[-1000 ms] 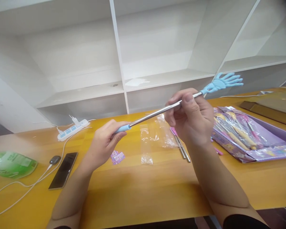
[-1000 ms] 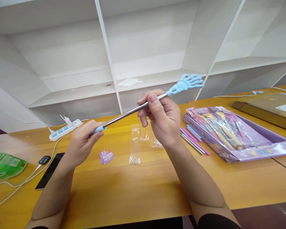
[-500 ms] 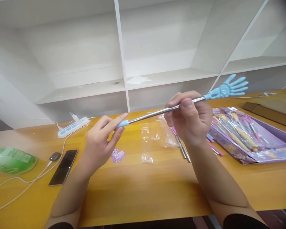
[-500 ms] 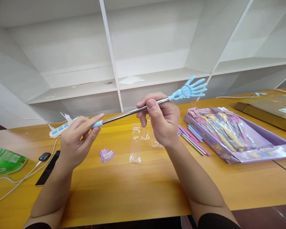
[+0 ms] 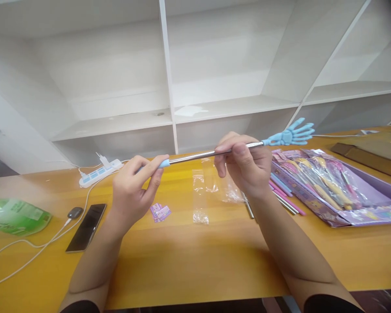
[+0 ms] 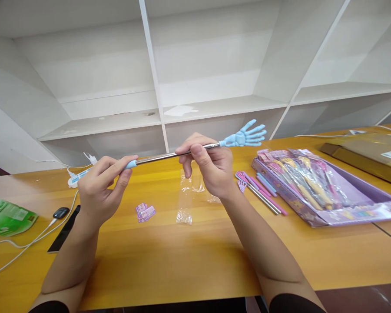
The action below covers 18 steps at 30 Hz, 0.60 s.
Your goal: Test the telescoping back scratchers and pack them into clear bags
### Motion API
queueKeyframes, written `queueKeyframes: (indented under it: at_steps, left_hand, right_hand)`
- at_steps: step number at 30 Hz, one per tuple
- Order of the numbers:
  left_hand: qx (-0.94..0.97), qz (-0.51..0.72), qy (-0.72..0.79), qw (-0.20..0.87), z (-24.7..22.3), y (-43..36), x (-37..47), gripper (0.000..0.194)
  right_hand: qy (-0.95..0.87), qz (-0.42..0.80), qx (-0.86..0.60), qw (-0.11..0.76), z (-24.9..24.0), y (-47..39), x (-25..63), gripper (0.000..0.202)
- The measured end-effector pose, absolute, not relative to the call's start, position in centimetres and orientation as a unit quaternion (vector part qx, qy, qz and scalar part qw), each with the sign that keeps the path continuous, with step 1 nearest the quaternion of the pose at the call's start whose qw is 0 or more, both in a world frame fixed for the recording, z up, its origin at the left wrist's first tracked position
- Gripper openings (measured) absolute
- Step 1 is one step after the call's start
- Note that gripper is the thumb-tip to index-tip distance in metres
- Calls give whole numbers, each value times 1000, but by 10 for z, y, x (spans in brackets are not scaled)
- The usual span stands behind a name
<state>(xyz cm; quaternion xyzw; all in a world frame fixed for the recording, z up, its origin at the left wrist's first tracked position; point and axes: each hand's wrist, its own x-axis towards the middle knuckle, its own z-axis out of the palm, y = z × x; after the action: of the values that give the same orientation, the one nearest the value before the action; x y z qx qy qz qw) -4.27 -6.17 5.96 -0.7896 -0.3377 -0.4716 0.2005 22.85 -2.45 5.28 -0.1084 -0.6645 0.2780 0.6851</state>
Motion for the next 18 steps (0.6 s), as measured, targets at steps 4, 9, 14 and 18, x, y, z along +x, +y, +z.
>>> queueKeyframes:
  at_steps: [4,9,14,18]
  left_hand:
    - [-788,-472,-341,198,60,-60,-43,30]
    - [-799,-479,-325,160,58,-63,-33,30]
    - [-794,-481,-345,140,58,-63,-33,26]
    - [-774,-474,-366,203,62,-56,-49,23]
  right_hand:
    - [-669,273,-121,680,52,-25,230,30]
    - [-682,266,-109,673,52,-28,228,33]
    - [-689,301,-119,648,51,-23,226,35]
    - [-681,356,-168,618,57,-3,245,57]
